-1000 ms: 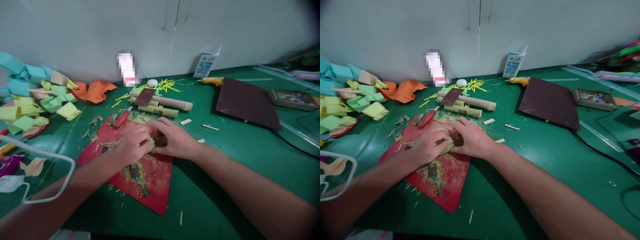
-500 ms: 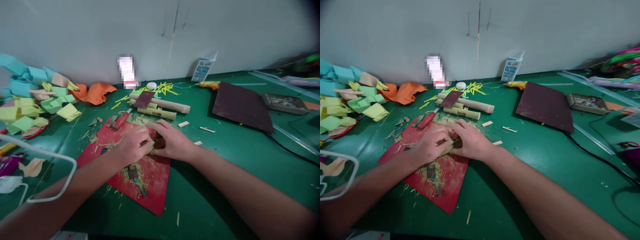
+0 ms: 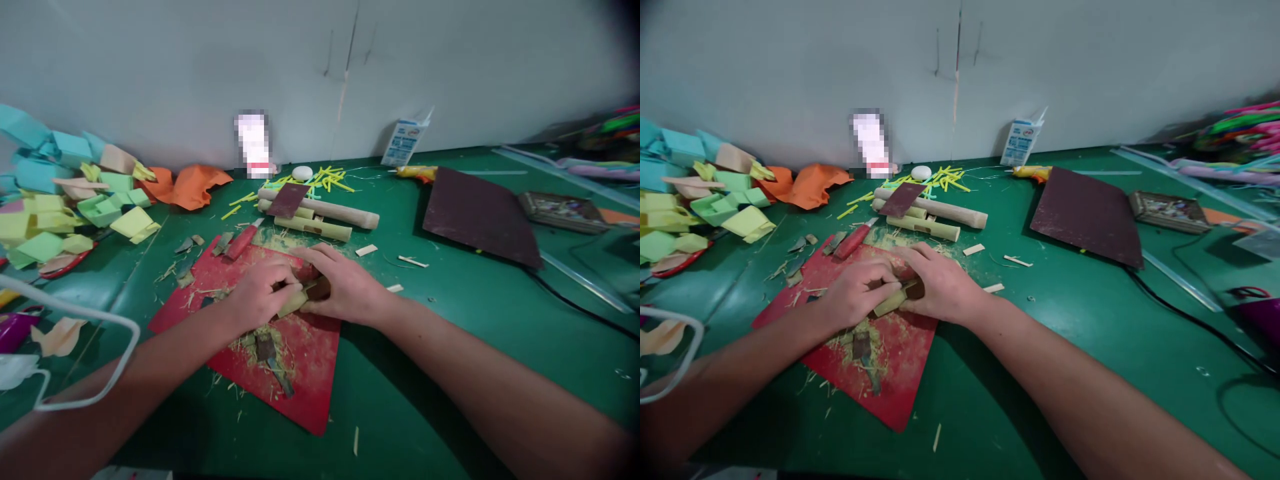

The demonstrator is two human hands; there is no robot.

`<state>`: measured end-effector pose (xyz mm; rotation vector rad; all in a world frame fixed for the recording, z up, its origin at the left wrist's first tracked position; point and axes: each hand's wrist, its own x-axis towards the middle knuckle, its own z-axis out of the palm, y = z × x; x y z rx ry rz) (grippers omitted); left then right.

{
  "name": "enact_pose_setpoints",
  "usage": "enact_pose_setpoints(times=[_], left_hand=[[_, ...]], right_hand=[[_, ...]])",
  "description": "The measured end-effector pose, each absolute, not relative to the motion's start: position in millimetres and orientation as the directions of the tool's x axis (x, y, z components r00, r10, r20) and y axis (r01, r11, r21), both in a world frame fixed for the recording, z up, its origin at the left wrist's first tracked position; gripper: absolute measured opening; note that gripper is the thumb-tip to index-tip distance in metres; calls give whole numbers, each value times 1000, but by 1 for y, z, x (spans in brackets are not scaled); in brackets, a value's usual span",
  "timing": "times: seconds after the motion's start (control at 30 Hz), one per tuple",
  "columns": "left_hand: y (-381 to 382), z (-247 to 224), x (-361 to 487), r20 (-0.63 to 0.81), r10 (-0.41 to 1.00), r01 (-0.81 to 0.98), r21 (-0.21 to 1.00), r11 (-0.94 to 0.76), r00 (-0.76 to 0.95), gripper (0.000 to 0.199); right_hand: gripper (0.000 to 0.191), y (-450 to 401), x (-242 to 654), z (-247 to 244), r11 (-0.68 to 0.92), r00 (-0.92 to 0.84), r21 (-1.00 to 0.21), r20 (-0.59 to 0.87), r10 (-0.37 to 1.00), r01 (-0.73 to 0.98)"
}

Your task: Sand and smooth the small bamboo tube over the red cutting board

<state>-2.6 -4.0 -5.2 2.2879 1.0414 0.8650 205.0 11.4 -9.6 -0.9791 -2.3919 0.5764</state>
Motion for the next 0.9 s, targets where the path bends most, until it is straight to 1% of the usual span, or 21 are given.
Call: enact_pose_setpoints(times=[0.07, 0.17, 0.27, 0.37, 0.47, 0.6, 0.67, 0.77, 0.9], left_hand=[[-12, -2, -15, 340, 765, 470, 632, -616, 547, 16], [-24, 2, -30, 337, 760, 490, 605, -628, 556, 12], [-21, 2, -22, 366, 752, 487, 592, -642, 548, 14], [-13, -1, -7, 385, 749, 482, 588, -649, 539, 20], [-16, -1, -11, 400, 724, 469, 566, -677, 562, 17], [-30, 1, -29, 428, 713, 494, 519, -697, 556, 12], [-28, 0, -26, 431, 711, 491, 520, -699, 555, 13], [-15, -3, -10, 428, 711, 461, 552, -695, 558, 17], [-14, -4, -11, 417, 719, 465, 561, -685, 556, 17]], right_hand=[[76, 11, 205, -9, 645, -621, -533, 258, 741, 548], [77, 10, 204, -7, 636, -622, -522, 234, 747, 568], [77, 11, 204, -8, 651, -630, -526, 253, 734, 548], [74, 13, 204, -9, 685, -651, -522, 288, 702, 508], [72, 15, 205, -10, 710, -677, -501, 290, 677, 495], [71, 15, 205, -10, 703, -675, -484, 271, 686, 520], [70, 15, 205, -11, 714, -674, -486, 296, 677, 504], [67, 16, 205, -14, 729, -671, -495, 334, 662, 473], [69, 17, 206, -15, 730, -676, -489, 327, 661, 477]])
